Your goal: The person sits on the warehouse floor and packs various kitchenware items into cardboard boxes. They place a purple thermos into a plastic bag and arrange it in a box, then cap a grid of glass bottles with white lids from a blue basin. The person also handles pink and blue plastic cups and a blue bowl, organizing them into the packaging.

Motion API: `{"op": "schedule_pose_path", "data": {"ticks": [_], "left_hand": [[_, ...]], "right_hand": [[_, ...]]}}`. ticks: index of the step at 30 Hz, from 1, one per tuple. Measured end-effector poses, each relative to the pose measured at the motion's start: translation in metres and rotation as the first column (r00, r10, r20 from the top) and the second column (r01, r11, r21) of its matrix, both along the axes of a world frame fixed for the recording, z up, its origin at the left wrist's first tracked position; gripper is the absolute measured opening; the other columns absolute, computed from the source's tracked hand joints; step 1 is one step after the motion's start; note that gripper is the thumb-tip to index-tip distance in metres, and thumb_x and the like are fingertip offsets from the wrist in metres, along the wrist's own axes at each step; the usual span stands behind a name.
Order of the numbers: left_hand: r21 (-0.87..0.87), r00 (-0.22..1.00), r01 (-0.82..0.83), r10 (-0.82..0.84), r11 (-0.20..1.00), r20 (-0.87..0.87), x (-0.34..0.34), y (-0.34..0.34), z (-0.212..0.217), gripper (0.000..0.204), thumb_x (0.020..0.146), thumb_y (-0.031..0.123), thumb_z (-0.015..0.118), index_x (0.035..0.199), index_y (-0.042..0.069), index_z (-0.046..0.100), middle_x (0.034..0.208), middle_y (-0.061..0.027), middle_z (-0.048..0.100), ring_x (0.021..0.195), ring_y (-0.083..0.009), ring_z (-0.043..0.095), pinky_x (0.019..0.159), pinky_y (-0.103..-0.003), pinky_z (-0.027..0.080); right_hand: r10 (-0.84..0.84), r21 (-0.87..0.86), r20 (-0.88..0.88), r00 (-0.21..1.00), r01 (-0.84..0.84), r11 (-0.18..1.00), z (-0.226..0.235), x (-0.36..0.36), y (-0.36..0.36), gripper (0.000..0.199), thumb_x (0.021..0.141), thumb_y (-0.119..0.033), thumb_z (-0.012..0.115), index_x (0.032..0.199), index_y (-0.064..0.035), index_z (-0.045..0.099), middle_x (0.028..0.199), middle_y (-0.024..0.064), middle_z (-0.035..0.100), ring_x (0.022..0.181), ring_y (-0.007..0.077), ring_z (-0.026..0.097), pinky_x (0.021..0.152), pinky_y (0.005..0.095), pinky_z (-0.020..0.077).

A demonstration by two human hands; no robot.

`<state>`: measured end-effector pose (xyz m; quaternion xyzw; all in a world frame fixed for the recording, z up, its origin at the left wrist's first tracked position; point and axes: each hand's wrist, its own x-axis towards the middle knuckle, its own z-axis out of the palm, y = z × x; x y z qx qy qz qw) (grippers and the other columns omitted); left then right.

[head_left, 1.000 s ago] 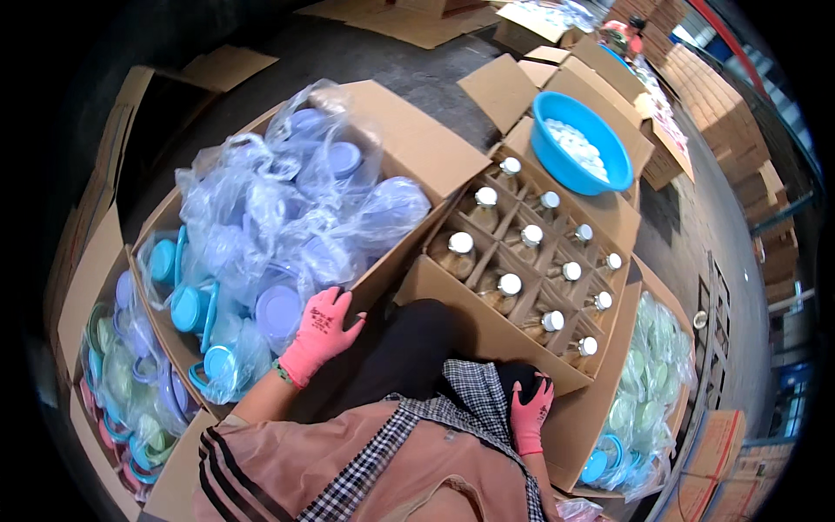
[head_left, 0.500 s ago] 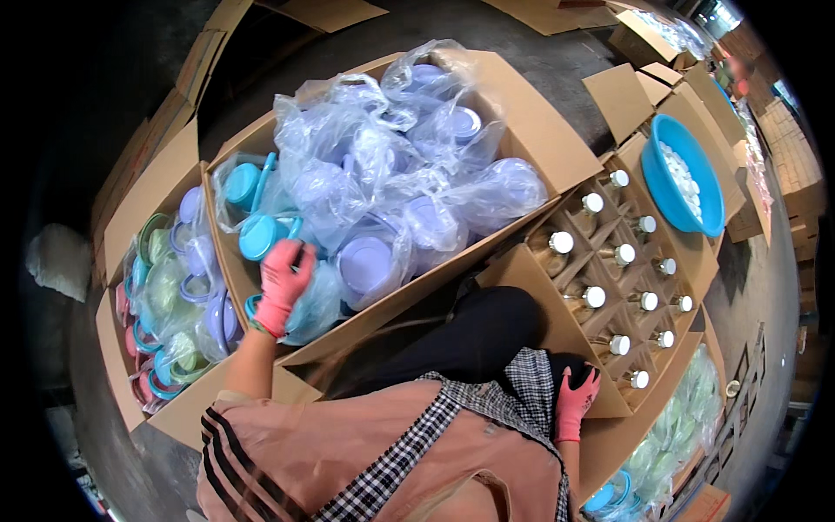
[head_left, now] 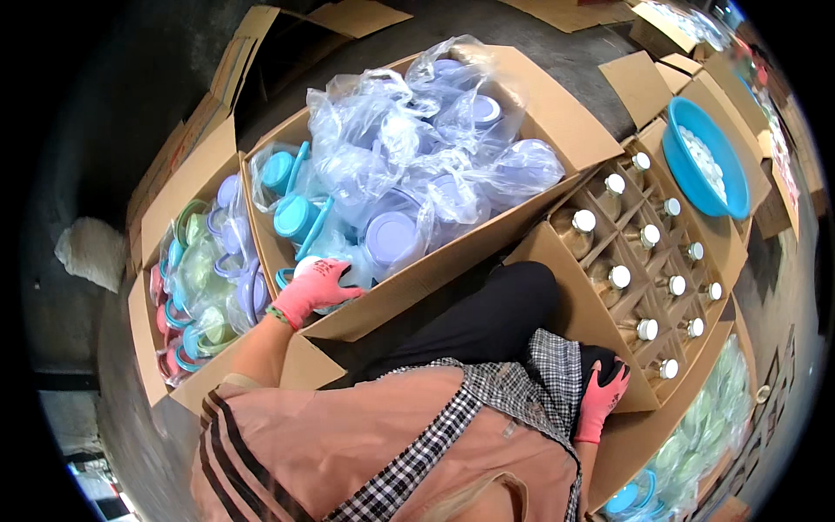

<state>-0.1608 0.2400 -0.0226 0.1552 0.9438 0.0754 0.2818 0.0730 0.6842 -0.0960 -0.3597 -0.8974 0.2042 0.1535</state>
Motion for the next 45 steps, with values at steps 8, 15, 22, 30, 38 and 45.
{"op": "schedule_pose_path", "data": {"ticks": [8, 15, 22, 30, 38, 45], "left_hand": [[0.027, 0.642, 0.340, -0.211, 0.940, -0.737, -0.072, 0.078, -0.029, 0.046, 0.073, 0.024, 0.062, 0.113, 0.006, 0.049, 0.113, -0.0150, 0.049, 0.106, -0.0342, 0.045, 0.091, -0.041, 0.035], [-0.297, 0.885, 0.340, -0.410, 0.892, -0.221, -0.099, 0.095, -0.019, 0.040, 0.067, 0.036, 0.064, 0.094, 0.008, 0.058, 0.107, -0.0131, 0.050, 0.105, -0.0306, 0.045, 0.094, -0.043, 0.032], [-0.212, 0.902, 0.226, -0.287, 0.951, -0.323, -0.030, 0.018, -0.030, 0.034, 0.062, 0.033, 0.070, 0.086, 0.012, 0.060, 0.118, -0.0120, 0.045, 0.116, -0.0331, 0.035, 0.096, -0.049, 0.026], [-0.024, 0.742, 0.137, -0.118, 0.990, -0.659, -0.048, 0.013, -0.039, 0.034, 0.058, 0.026, 0.072, 0.086, 0.013, 0.057, 0.129, -0.0088, 0.036, 0.124, -0.0378, 0.023, 0.097, -0.053, 0.023], [0.192, 0.746, 0.132, 0.030, 0.972, -0.666, -0.047, 0.021, -0.059, 0.039, 0.057, 0.023, 0.072, 0.090, 0.011, 0.055, 0.131, -0.0134, 0.034, 0.121, -0.0393, 0.027, 0.095, -0.052, 0.025], [0.354, 0.688, 0.299, 0.057, 0.886, -0.723, -0.034, 0.028, -0.035, 0.045, 0.064, 0.031, 0.069, 0.101, 0.009, 0.053, 0.128, -0.0194, 0.036, 0.116, -0.0410, 0.033, 0.093, -0.050, 0.029]], "right_hand": [[-0.027, -0.048, -0.052, 0.998, 0.025, 0.999, 0.009, 0.008, -0.002, 0.040, 0.079, -0.024, 0.058, 0.108, 0.0013, 0.048, 0.110, 0.0181, 0.046, 0.106, 0.0352, 0.041, 0.092, 0.0419, 0.0318], [-0.026, -0.015, -0.103, 0.994, 0.024, 1.000, 0.002, 0.020, 0.002, 0.037, 0.078, -0.022, 0.059, 0.106, 0.0011, 0.049, 0.110, 0.0180, 0.048, 0.105, 0.0345, 0.043, 0.092, 0.0412, 0.0331], [-0.020, -0.025, -0.074, 0.997, 0.019, 1.000, 0.000, 0.020, 0.008, 0.036, 0.077, -0.019, 0.060, 0.104, 0.0016, 0.049, 0.106, 0.0173, 0.049, 0.102, 0.0342, 0.046, 0.090, 0.0404, 0.0345], [0.016, 0.041, 0.051, 0.999, -0.018, 0.999, -0.004, -0.013, -0.002, 0.037, 0.077, -0.020, 0.061, 0.104, 0.0017, 0.049, 0.106, 0.0186, 0.049, 0.101, 0.0356, 0.045, 0.089, 0.0403, 0.0348], [0.004, 0.066, 0.082, 0.997, -0.009, 0.998, -0.002, -0.005, -0.002, 0.038, 0.077, -0.022, 0.061, 0.106, -0.0001, 0.049, 0.104, 0.0197, 0.048, 0.100, 0.0367, 0.046, 0.087, 0.0415, 0.0361], [0.024, 0.082, 0.082, 0.996, -0.031, 0.996, -0.002, -0.001, 0.000, 0.039, 0.079, -0.025, 0.060, 0.107, 0.0014, 0.049, 0.103, 0.0221, 0.048, 0.098, 0.0383, 0.046, 0.085, 0.0418, 0.0367]]}}
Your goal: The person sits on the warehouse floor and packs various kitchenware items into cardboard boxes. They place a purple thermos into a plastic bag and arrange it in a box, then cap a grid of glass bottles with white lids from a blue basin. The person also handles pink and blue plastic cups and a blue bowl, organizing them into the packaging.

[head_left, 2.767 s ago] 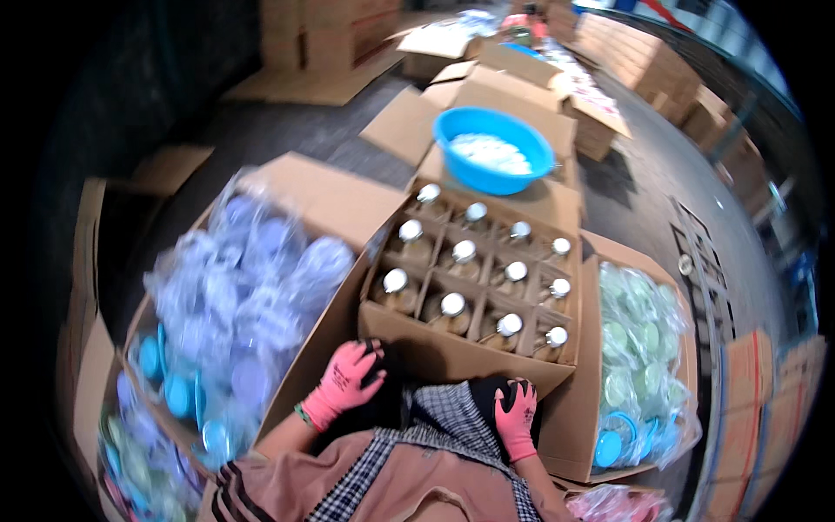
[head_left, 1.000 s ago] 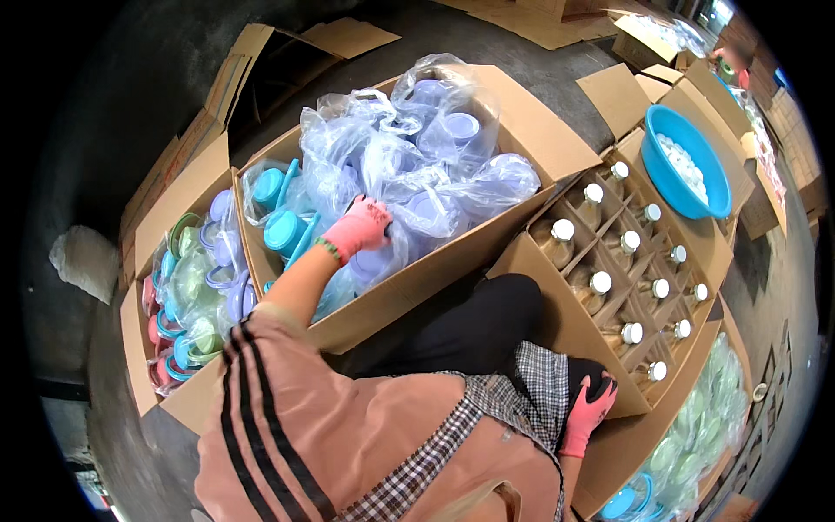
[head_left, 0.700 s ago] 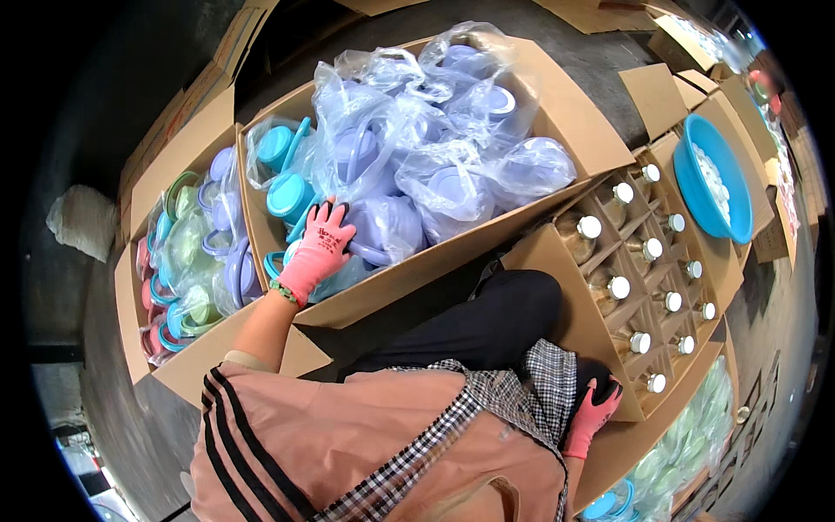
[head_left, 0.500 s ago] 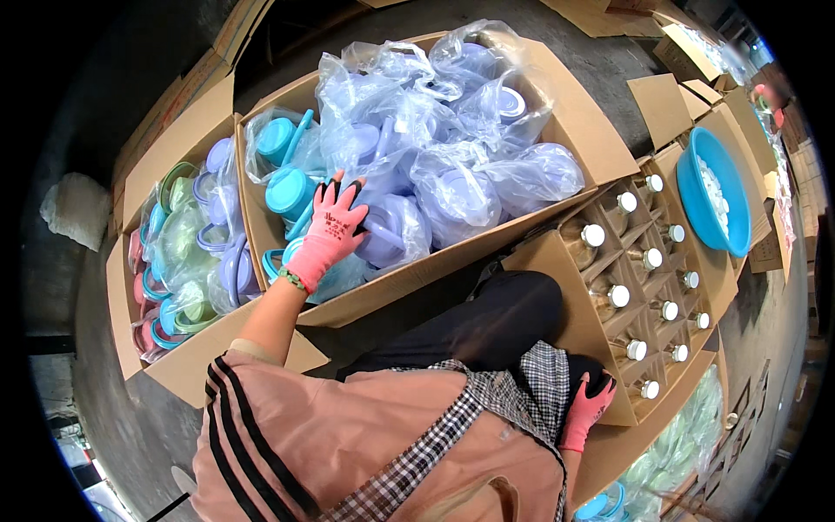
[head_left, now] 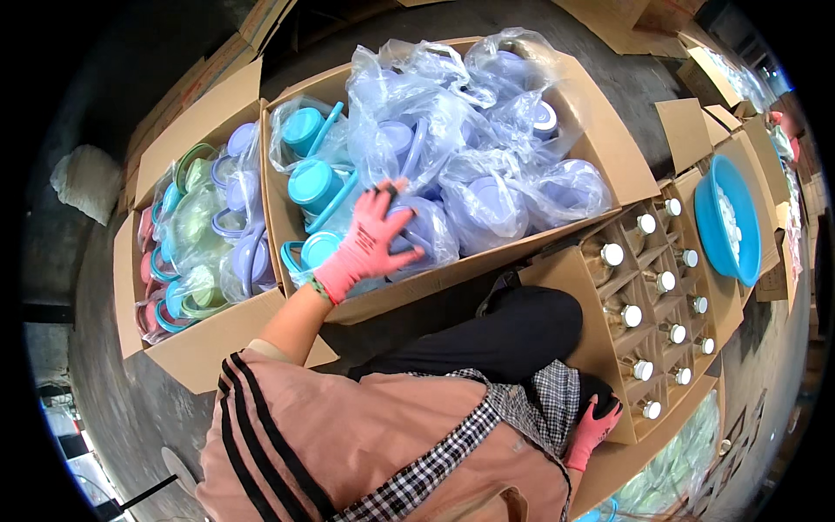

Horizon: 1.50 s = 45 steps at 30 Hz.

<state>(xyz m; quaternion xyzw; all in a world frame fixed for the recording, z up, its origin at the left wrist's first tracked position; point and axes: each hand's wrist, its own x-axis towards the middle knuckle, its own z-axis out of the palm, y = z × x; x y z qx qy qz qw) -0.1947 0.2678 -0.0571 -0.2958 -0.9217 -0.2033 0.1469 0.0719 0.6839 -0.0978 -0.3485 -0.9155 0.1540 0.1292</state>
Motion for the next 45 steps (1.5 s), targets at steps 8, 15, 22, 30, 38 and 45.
{"op": "schedule_pose_path", "data": {"ticks": [8, 15, 22, 30, 38, 45], "left_hand": [[-0.513, 0.714, -0.481, 0.658, 0.711, 0.241, -0.059, -0.122, -0.039, 0.051, 0.073, 0.035, 0.060, 0.112, 0.007, 0.046, 0.117, -0.0187, 0.043, 0.108, -0.0374, 0.041, 0.091, -0.046, 0.034], [-0.211, 0.600, -0.799, 0.771, 0.564, -0.212, -0.062, -0.162, -0.011, 0.052, 0.068, 0.019, 0.063, 0.116, 0.009, 0.045, 0.117, -0.0201, 0.046, 0.105, -0.0347, 0.047, 0.089, -0.040, 0.038], [-0.306, 0.924, 0.057, 0.066, 0.950, 0.378, -0.025, -0.029, -0.012, 0.038, 0.065, 0.017, 0.063, 0.100, 0.008, 0.056, 0.113, -0.0176, 0.049, 0.107, -0.0376, 0.044, 0.091, -0.042, 0.036], [0.252, 0.992, -0.122, 0.125, 0.960, 0.002, -0.016, -0.001, 0.043, 0.023, 0.054, 0.011, 0.071, 0.073, 0.003, 0.060, 0.108, -0.0146, 0.050, 0.102, -0.0344, 0.046, 0.089, -0.041, 0.036], [0.365, 0.955, 0.222, -0.126, 0.904, -0.268, 0.015, 0.057, 0.217, 0.033, 0.055, -0.004, 0.072, 0.083, -0.003, 0.054, 0.104, -0.0144, 0.054, 0.086, -0.0280, 0.056, 0.074, -0.030, 0.047], [0.133, 0.853, 0.421, -0.342, 0.897, -0.394, 0.047, 0.119, 0.296, 0.042, 0.054, -0.008, 0.068, 0.093, -0.001, 0.056, 0.107, -0.0109, 0.055, 0.090, -0.0212, 0.057, 0.075, -0.028, 0.048]], "right_hand": [[-0.005, -0.018, -0.055, 0.998, 0.004, 1.000, -0.004, 0.005, 0.002, 0.038, 0.077, -0.021, 0.060, 0.106, 0.0011, 0.049, 0.105, 0.0204, 0.048, 0.100, 0.0366, 0.045, 0.087, 0.0414, 0.0359], [-0.013, -0.043, -0.067, 0.998, 0.010, 0.999, 0.001, 0.010, 0.000, 0.036, 0.078, -0.019, 0.060, 0.105, 0.0012, 0.048, 0.103, 0.0200, 0.048, 0.099, 0.0367, 0.046, 0.087, 0.0414, 0.0357], [-0.016, -0.007, -0.016, 1.000, 0.016, 1.000, -0.002, 0.009, 0.001, 0.040, 0.077, -0.022, 0.061, 0.106, 0.0016, 0.048, 0.105, 0.0204, 0.048, 0.100, 0.0371, 0.045, 0.088, 0.0419, 0.0357], [-0.044, -0.027, -0.025, 0.999, 0.044, 0.999, 0.004, 0.019, -0.001, 0.043, 0.076, -0.025, 0.061, 0.108, 0.0012, 0.047, 0.110, 0.0199, 0.046, 0.103, 0.0373, 0.044, 0.090, 0.0423, 0.0340], [0.090, -0.201, -0.314, 0.945, -0.158, 0.967, 0.054, -0.011, -0.024, 0.048, 0.075, -0.016, 0.064, 0.115, 0.0000, 0.044, 0.118, 0.0196, 0.043, 0.112, 0.0344, 0.040, 0.094, 0.0400, 0.0327], [0.423, -0.042, -0.723, 0.546, -0.647, 0.762, 0.174, -0.076, -0.065, 0.083, 0.066, -0.036, 0.073, 0.128, 0.0012, 0.032, 0.126, 0.0156, 0.039, 0.118, 0.0289, 0.037, 0.098, 0.0388, 0.0283]]}}
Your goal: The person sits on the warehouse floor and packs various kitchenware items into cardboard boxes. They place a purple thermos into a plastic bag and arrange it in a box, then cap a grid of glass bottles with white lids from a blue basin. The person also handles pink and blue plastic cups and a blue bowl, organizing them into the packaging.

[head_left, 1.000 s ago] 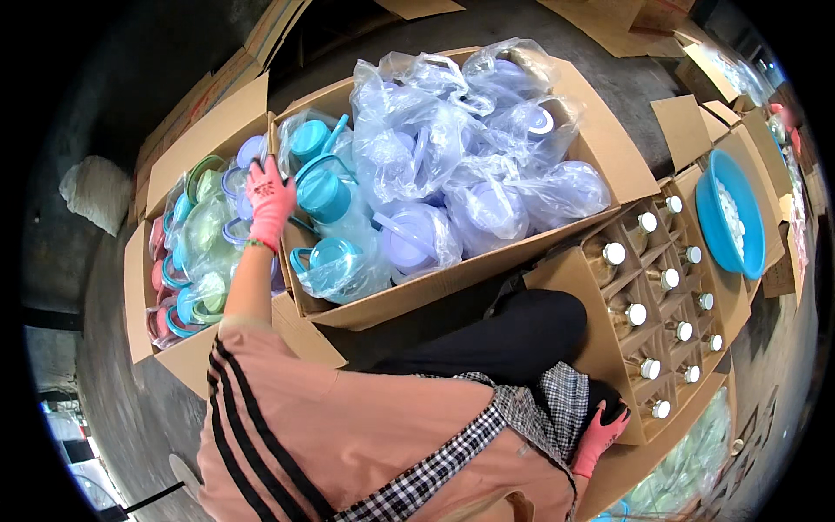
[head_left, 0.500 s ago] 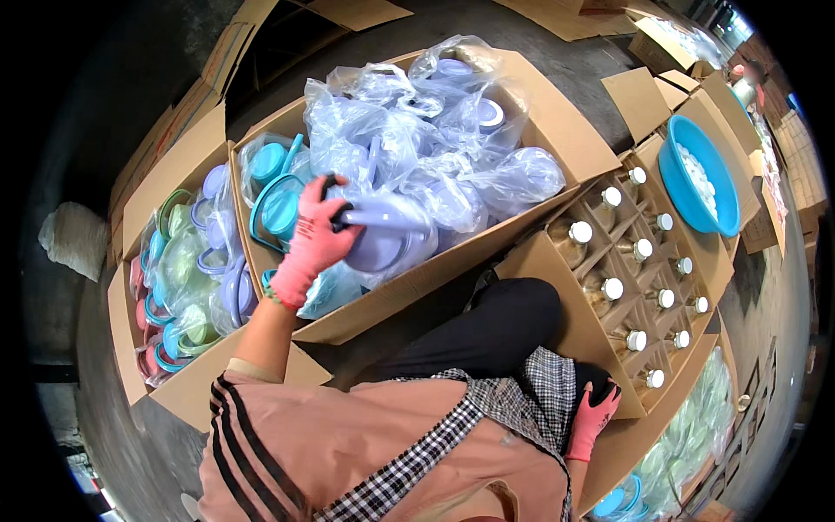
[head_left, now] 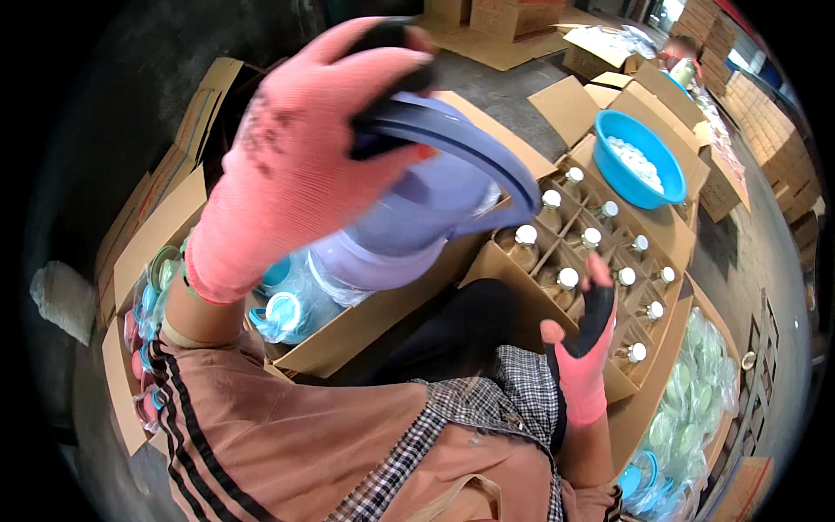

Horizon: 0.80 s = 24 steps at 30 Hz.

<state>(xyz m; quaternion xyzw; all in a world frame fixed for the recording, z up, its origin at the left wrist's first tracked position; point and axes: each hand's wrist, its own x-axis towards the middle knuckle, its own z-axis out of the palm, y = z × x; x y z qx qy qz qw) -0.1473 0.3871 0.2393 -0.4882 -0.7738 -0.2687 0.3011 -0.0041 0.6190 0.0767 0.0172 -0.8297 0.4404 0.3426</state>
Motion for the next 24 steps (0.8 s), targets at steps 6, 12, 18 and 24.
{"op": "schedule_pose_path", "data": {"ticks": [6, 12, 18, 24], "left_hand": [[-0.289, 0.935, 0.290, -0.334, 0.912, -0.115, 0.063, 0.080, 0.002, 0.028, 0.064, 0.016, 0.063, 0.088, 0.006, 0.052, 0.093, -0.0134, 0.049, 0.070, -0.0254, 0.057, 0.058, -0.032, 0.047], [-0.376, 0.799, 0.572, -0.599, 0.729, 0.054, 0.086, 0.126, -0.017, 0.036, 0.069, 0.030, 0.063, 0.092, 0.005, 0.051, 0.091, -0.0132, 0.047, 0.075, -0.0252, 0.054, 0.063, -0.034, 0.045], [-0.206, 0.678, 0.735, -0.690, 0.646, 0.255, 0.033, 0.117, -0.036, 0.065, 0.066, 0.038, 0.068, 0.113, 0.000, 0.044, 0.119, -0.0215, 0.037, 0.105, -0.0357, 0.042, 0.087, -0.040, 0.035], [-0.487, 0.819, 0.269, 0.068, 0.831, 0.569, -0.015, 0.046, -0.183, 0.057, 0.077, 0.028, 0.056, 0.122, -0.002, 0.040, 0.125, -0.0221, 0.042, 0.117, -0.0386, 0.036, 0.101, -0.043, 0.024]], "right_hand": [[0.114, -0.342, -0.059, 0.992, -0.128, 0.931, 0.045, 0.027, 0.000, 0.093, 0.058, -0.036, 0.080, 0.127, 0.0032, 0.032, 0.127, 0.0122, 0.039, 0.117, 0.0204, 0.040, 0.097, 0.0334, 0.0312], [-0.075, -0.290, 0.079, 0.994, 0.095, 0.952, -0.017, 0.101, 0.024, 0.066, 0.070, -0.006, 0.067, 0.126, 0.0030, 0.033, 0.121, 0.0140, 0.043, 0.113, 0.0210, 0.043, 0.095, 0.0342, 0.0341], [-0.381, -0.333, 0.236, 0.894, 0.443, 0.832, -0.072, 0.177, 0.070, 0.058, 0.071, -0.013, 0.068, 0.119, 0.0012, 0.039, 0.112, 0.0108, 0.049, 0.102, 0.0207, 0.049, 0.089, 0.0334, 0.0382], [-0.434, -0.351, 0.374, 0.820, 0.558, 0.752, -0.117, 0.210, 0.065, 0.056, 0.069, -0.017, 0.073, 0.113, 0.0010, 0.043, 0.104, 0.0094, 0.053, 0.093, 0.0174, 0.052, 0.081, 0.0296, 0.0417]]}}
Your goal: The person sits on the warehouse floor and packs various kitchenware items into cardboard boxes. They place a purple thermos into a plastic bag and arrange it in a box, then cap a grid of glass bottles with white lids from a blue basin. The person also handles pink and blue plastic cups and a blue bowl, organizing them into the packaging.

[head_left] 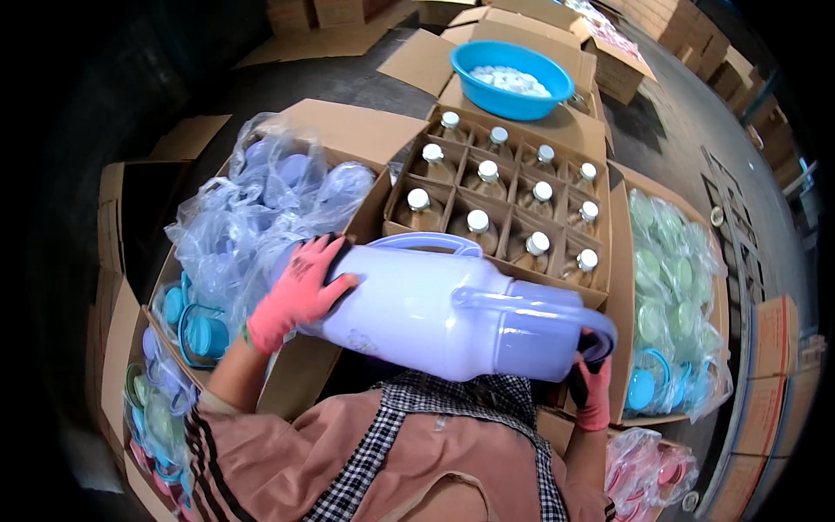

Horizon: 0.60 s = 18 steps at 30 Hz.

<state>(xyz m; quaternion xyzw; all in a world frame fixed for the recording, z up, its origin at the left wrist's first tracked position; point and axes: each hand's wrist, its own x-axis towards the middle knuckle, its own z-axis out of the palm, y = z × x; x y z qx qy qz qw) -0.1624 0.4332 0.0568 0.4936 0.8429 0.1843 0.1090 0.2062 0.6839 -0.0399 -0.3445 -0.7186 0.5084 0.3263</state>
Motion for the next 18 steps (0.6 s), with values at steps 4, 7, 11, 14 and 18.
{"op": "schedule_pose_path", "data": {"ticks": [4, 7, 11, 14, 18], "left_hand": [[0.246, 0.990, -0.019, 0.054, 0.969, -0.134, 0.019, -0.013, -0.022, 0.056, 0.069, 0.032, 0.058, 0.113, -0.001, 0.048, 0.114, -0.0195, 0.048, 0.106, -0.0378, 0.043, 0.093, -0.047, 0.028], [0.275, 0.986, -0.035, 0.078, 0.961, -0.148, 0.025, -0.021, -0.027, 0.058, 0.068, 0.032, 0.057, 0.113, -0.002, 0.047, 0.115, -0.0215, 0.047, 0.107, -0.0393, 0.041, 0.094, -0.047, 0.028], [0.322, 0.991, -0.029, 0.069, 0.946, -0.113, 0.023, -0.031, -0.034, 0.061, 0.069, 0.033, 0.053, 0.115, -0.005, 0.045, 0.118, -0.0241, 0.044, 0.110, -0.0409, 0.039, 0.095, -0.047, 0.026], [0.281, 0.984, -0.038, 0.085, 0.959, -0.157, 0.030, -0.031, -0.034, 0.061, 0.071, 0.036, 0.051, 0.116, -0.005, 0.045, 0.119, -0.0236, 0.043, 0.111, -0.0412, 0.038, 0.095, -0.049, 0.025], [0.260, 0.962, -0.051, 0.118, 0.964, -0.246, 0.035, -0.027, -0.037, 0.063, 0.072, 0.038, 0.049, 0.117, -0.005, 0.044, 0.120, -0.0232, 0.043, 0.111, -0.0420, 0.037, 0.095, -0.049, 0.025]], "right_hand": [[0.311, -0.271, -0.099, 0.945, -0.327, 0.905, 0.054, -0.033, -0.019, 0.080, 0.069, -0.036, 0.072, 0.130, 0.0002, 0.035, 0.118, 0.0074, 0.049, 0.101, 0.0181, 0.051, 0.088, 0.0260, 0.0368], [0.433, -0.354, -0.156, 0.888, -0.460, 0.815, 0.079, -0.039, -0.011, 0.081, 0.069, -0.046, 0.069, 0.129, -0.0016, 0.037, 0.117, 0.0046, 0.050, 0.095, 0.0149, 0.052, 0.079, 0.0236, 0.0397], [0.329, -0.779, -0.052, 0.943, -0.244, 0.577, 0.100, -0.048, -0.006, 0.087, 0.066, -0.053, 0.068, 0.131, -0.0029, 0.035, 0.120, 0.0051, 0.048, 0.093, 0.0126, 0.052, 0.071, 0.0229, 0.0407], [0.513, -0.458, -0.219, 0.830, -0.552, 0.697, 0.116, -0.054, -0.008, 0.090, 0.066, -0.046, 0.069, 0.133, 0.0000, 0.028, 0.124, 0.0069, 0.046, 0.099, 0.0143, 0.051, 0.080, 0.0270, 0.0407], [0.460, -0.180, 0.285, 0.841, -0.425, 0.887, 0.106, -0.073, -0.004, 0.074, 0.071, -0.047, 0.061, 0.123, 0.0012, 0.040, 0.104, 0.0089, 0.057, 0.091, 0.0177, 0.055, 0.080, 0.0269, 0.0421]]}}
